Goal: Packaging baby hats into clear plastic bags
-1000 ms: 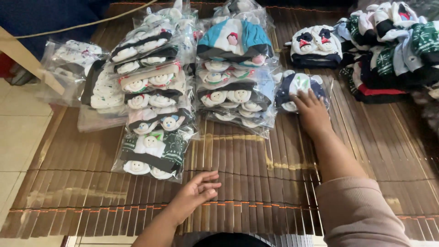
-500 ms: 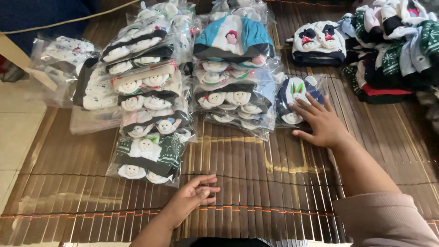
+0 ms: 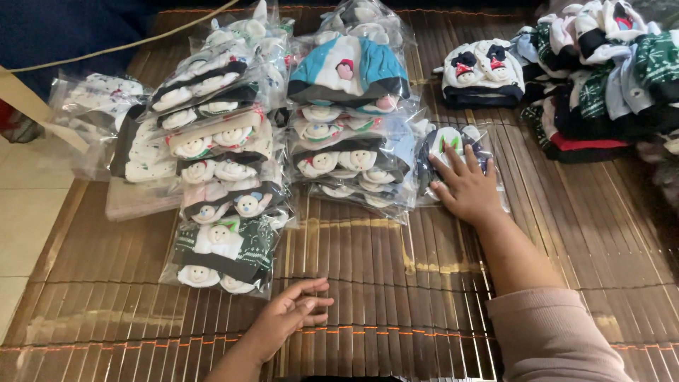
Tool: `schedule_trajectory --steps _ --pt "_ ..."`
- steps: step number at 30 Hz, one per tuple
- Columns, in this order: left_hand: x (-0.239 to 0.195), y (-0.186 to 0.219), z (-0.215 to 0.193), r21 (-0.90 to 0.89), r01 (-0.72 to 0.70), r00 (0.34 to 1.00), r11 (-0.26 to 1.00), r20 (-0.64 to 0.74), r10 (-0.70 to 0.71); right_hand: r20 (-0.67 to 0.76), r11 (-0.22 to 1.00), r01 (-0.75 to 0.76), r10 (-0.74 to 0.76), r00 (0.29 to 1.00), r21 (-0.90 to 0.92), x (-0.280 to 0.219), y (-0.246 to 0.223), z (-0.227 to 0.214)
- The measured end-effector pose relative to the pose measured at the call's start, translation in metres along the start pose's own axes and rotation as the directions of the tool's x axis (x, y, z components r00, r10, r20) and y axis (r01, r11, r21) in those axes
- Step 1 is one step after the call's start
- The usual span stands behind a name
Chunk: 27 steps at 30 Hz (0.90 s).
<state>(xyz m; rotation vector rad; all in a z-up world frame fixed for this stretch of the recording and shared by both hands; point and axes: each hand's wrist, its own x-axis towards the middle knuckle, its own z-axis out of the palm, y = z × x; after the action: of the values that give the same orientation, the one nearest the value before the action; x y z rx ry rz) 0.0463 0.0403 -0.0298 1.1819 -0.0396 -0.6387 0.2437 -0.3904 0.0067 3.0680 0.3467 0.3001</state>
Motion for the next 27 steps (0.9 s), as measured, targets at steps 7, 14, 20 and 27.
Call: schedule_trajectory --steps 7,14,20,27 --pt "-0.001 0.007 0.005 -0.012 0.031 0.999 0.999 -0.033 -0.031 0.069 1.000 -0.007 0.006 0.998 0.014 0.002 0.001 0.000" --pt "-0.002 0.006 0.006 -0.009 0.019 0.999 1.000 -0.048 -0.020 0.190 0.999 -0.025 0.020 0.982 0.027 0.013 0.010 -0.005" --pt "-0.003 0.004 0.006 -0.036 0.040 0.997 0.999 -0.064 -0.042 0.171 0.961 -0.080 0.035 0.985 0.266 0.044 0.035 -0.047" --pt "0.004 -0.025 -0.016 -0.066 0.032 0.999 0.997 -0.022 -0.033 -0.302 0.966 -0.074 0.150 0.941 0.248 0.124 0.099 -0.030"
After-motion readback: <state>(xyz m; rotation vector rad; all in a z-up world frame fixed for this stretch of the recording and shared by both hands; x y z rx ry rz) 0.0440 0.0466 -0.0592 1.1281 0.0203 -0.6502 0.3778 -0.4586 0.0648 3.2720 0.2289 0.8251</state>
